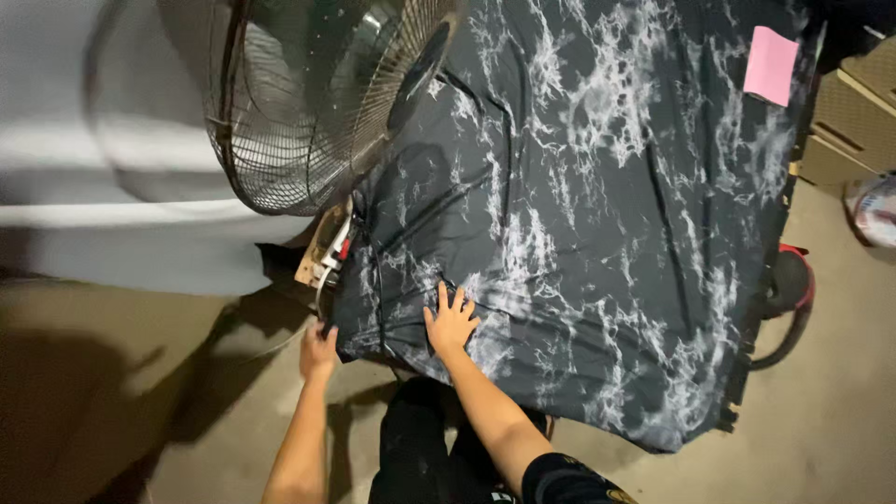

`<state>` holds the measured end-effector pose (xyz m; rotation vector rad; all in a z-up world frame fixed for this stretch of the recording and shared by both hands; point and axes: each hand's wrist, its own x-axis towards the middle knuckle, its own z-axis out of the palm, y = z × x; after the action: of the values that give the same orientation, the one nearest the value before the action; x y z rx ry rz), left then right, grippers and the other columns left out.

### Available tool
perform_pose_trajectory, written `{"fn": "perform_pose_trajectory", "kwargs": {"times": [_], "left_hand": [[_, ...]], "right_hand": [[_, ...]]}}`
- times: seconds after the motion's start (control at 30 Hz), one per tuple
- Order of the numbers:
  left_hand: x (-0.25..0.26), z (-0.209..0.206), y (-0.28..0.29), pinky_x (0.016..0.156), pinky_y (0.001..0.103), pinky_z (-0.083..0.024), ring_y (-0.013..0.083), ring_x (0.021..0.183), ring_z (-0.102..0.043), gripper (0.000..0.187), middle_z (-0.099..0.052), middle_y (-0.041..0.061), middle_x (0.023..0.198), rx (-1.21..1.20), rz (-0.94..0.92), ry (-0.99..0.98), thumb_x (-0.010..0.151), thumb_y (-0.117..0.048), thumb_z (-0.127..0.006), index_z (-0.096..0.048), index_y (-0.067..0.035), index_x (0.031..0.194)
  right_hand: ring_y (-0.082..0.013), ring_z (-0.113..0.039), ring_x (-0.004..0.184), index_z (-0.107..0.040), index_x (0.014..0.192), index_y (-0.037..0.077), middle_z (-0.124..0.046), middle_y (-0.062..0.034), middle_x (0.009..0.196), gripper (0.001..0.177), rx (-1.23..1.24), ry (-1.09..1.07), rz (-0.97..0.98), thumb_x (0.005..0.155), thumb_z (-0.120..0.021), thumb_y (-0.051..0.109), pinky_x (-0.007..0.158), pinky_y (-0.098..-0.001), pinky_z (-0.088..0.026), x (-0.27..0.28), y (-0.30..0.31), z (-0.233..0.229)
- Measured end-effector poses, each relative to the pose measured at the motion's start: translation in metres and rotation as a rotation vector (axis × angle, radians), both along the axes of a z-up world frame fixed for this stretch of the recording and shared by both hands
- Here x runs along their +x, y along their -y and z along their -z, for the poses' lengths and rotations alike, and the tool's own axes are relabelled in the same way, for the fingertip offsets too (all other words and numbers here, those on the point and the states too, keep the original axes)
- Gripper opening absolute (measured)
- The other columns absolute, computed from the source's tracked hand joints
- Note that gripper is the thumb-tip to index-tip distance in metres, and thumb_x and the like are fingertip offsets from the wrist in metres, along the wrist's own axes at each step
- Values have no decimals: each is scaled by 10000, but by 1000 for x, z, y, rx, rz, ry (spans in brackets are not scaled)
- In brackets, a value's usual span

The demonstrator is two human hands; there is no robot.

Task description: The person folds a pillowcase and places it on a bed, moves a vacuum cleaner and other items across a floor, organizes clothing on hangers in a storage area, and uses scissors to cut small packets from a sheet of paper.

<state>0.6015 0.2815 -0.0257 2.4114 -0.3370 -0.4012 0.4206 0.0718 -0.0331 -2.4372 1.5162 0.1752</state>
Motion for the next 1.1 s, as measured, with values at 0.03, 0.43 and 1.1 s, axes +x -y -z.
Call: {"fn": "perform_pose_trajectory", "kwargs": {"times": [0.03, 0.43, 1.1], "left_hand": [[-4, 2, 14, 855, 521, -512, 410, 1066, -618, 513, -649, 199, 1157, 92, -31, -19, 867, -498, -744, -648, -154, 1236], [8, 14, 40, 779, 467, -568, 327, 1014, -672, 151, -678, 100, 1096, 679, 308, 279, 961, -235, -616, -640, -132, 1068], [14, -12, 21, 866, 492, -564, 338, 1085, -705, 298, -738, 141, 1164, 859, 149, -182, 935, -332, -566, -746, -150, 1087]], "right_hand": [[-441, -436, 1259, -435, 1506, 335, -421, -154, 1494, 717, 11, 14, -13, 858, -683, 516, 898, -666, -415, -5, 2, 2], [-387, -557, 1133, -444, 1474, 377, -551, -130, 1331, 655, -214, 119, -80, 873, -690, 462, 840, -606, -510, -44, 47, -7], [-463, -642, 1041, -387, 1473, 350, -534, -229, 1269, 710, 164, 309, 241, 868, -750, 269, 830, -551, -533, -52, 108, -6]]}}
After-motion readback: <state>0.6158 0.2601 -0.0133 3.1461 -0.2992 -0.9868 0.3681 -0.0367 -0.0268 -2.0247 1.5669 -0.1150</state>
